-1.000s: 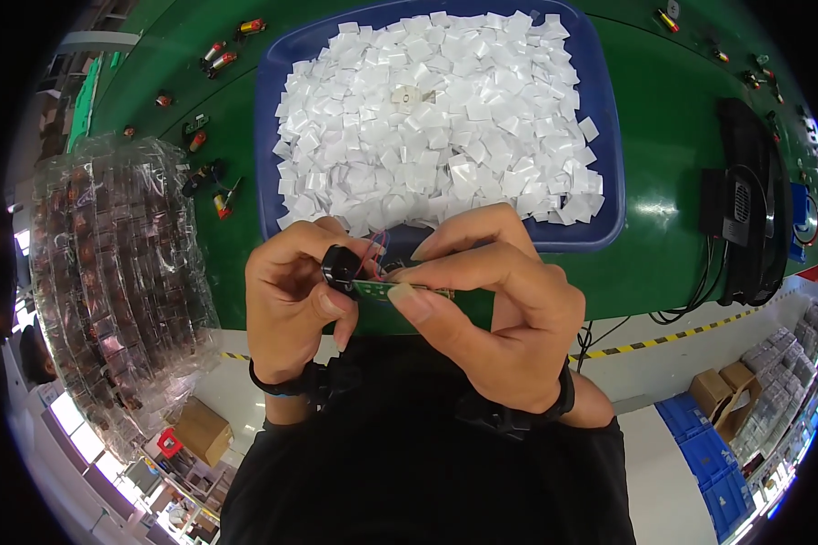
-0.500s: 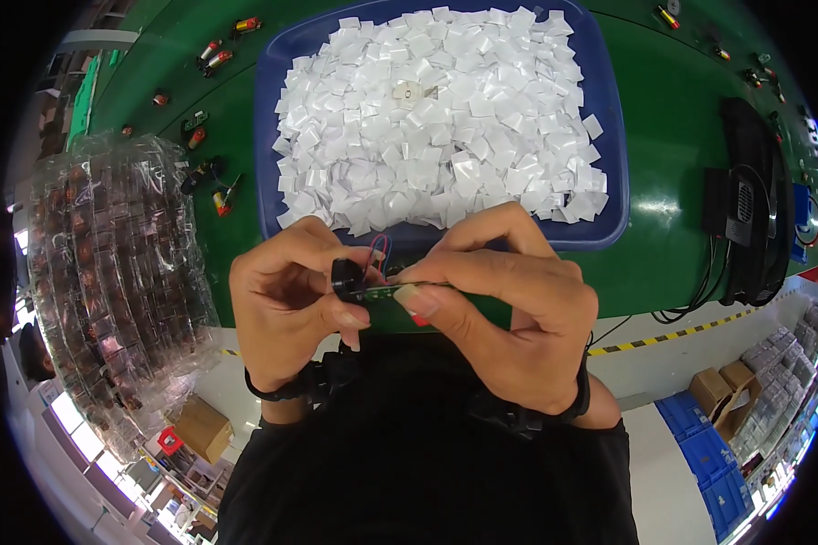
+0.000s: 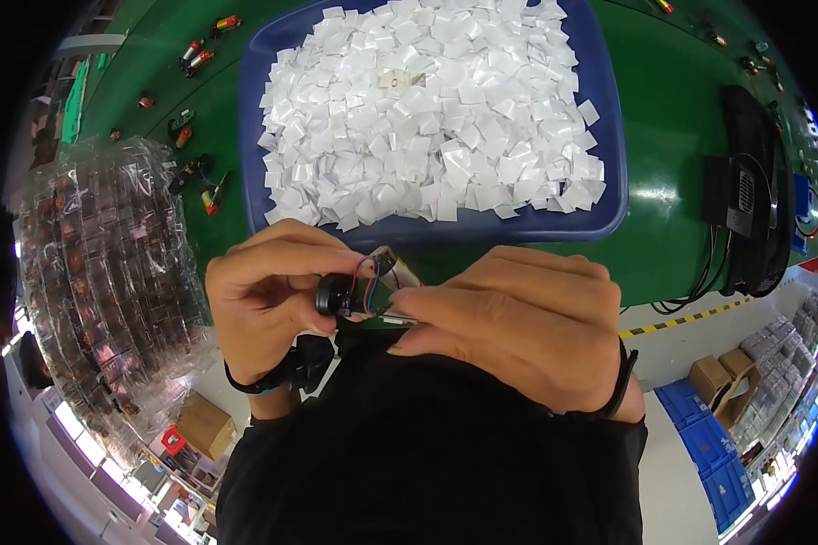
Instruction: The person picks up a battery and a circuit board, fits them together, and wraps a white adhesive strip from a blue tray around the assembly. They then briefly activate a green light on the board before placing the finished unit onto the green table surface.
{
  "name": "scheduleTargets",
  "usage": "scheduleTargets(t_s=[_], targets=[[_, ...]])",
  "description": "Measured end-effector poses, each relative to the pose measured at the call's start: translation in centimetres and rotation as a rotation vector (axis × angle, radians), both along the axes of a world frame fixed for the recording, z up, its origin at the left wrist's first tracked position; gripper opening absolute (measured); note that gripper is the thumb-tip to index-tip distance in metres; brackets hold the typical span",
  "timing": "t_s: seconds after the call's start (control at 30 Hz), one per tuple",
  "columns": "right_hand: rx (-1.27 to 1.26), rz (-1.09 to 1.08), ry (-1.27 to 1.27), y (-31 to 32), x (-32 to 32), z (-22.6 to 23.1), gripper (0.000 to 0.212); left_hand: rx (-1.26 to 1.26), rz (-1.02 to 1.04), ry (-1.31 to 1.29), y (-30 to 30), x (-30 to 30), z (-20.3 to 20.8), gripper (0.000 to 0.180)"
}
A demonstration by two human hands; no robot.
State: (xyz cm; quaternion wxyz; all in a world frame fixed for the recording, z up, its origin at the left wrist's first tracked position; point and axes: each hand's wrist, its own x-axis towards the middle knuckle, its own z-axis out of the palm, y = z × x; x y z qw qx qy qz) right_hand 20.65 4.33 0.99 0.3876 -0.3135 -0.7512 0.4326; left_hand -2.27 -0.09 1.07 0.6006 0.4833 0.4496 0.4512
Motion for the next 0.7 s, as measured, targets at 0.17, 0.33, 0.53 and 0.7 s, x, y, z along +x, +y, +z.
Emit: scheduleTargets(t_s=[0.17,0.33,0.53,0.7], targets=[[0.030,0.112,-0.041,0.3,0.1,0.3,0.026,-0.021,-0.025,-0.084,-0.4,-0.1,-1.2,0.031],[0.026,0.127,-0.038,0.4,0.0,0.1,0.025,-0.061,0.026,-0.095,-1.0,0.2,-1.6,0.023],[0.014,0.113,-0.029,0.6,-0.2,0.0,0.023,-0.033,0.048,-0.082,-1.0,0.2,-0.9,0.019],[0.004,0.178,-0.088,1.3,0.3,0.3,0.023,-0.105,-0.009,-0.091,-0.3,0.3,-0.9,0.017]])
